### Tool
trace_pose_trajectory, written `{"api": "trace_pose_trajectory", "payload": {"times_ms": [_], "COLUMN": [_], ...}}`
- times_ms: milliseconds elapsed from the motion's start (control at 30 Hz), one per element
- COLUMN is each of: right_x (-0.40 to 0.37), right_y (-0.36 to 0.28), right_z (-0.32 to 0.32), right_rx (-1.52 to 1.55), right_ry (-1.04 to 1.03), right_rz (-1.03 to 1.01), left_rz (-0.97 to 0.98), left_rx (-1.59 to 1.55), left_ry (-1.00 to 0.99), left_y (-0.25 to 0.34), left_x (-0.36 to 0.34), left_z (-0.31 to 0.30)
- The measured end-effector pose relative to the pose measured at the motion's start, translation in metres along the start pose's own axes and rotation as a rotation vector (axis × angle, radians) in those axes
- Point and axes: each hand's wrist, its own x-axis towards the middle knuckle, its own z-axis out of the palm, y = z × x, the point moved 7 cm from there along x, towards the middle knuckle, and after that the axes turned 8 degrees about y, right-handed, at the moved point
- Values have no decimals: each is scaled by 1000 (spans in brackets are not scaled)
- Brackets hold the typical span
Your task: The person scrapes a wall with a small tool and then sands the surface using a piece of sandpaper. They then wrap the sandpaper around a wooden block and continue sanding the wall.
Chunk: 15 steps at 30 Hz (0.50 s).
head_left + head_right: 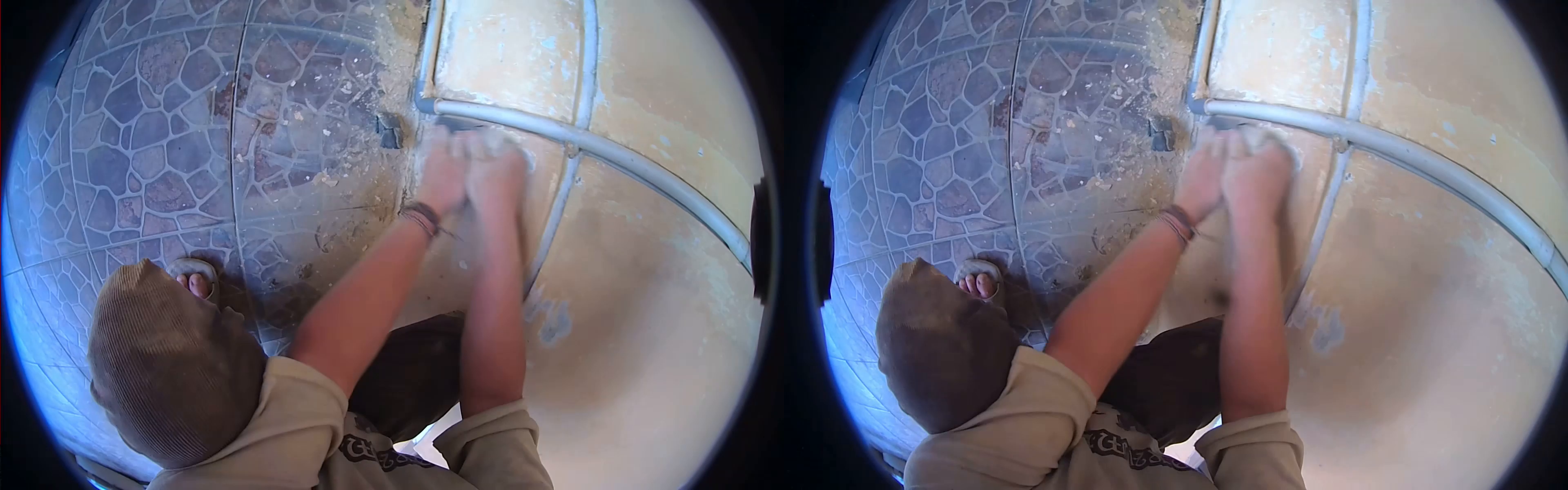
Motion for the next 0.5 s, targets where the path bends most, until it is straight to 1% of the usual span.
{"api": "trace_pose_trajectory", "payload": {"times_ms": [33,67,100,133,167,200,233,267,300,333,433,467,500], "right_x": [-2,-7,-12,-6,-4,-2,-1,-3,-7,-8,-7,-5,1], "right_y": [-5,-14,-22,-20,-31,-29,-25,-21,-18,-21,-29,-34,-33], "right_z": [-2,-5,-7,-19,-39,-37,-36,-27,-9,-4,-24,-44,-41], "right_rx": [36,78,121,118,164,220,269,171,76,-12,35,187,265], "right_ry": [-2,-12,-31,-30,-68,-52,-31,-8,22,53,26,52,67], "right_rz": [19,36,52,12,94,114,139,135,125,115,78,56,37], "left_rz": [21,-15,-1,9,14,-46,20,88,165,4,-12,244,241], "left_rx": [53,15,7,-1,-9,-13,16,41,63,3,-59,83,60], "left_ry": [-18,-67,-66,-64,-63,3,8,9,13,-148,-33,-42,8], "left_y": [-13,-6,3,12,23,40,25,4,-5,-7,17,9,16], "left_x": [16,14,7,-4,-15,-24,-19,-9,4,16,-8,-8,-5], "left_z": [-5,-11,-12,-6,0,-2,2,7,7,-3,-9,11,12]}}
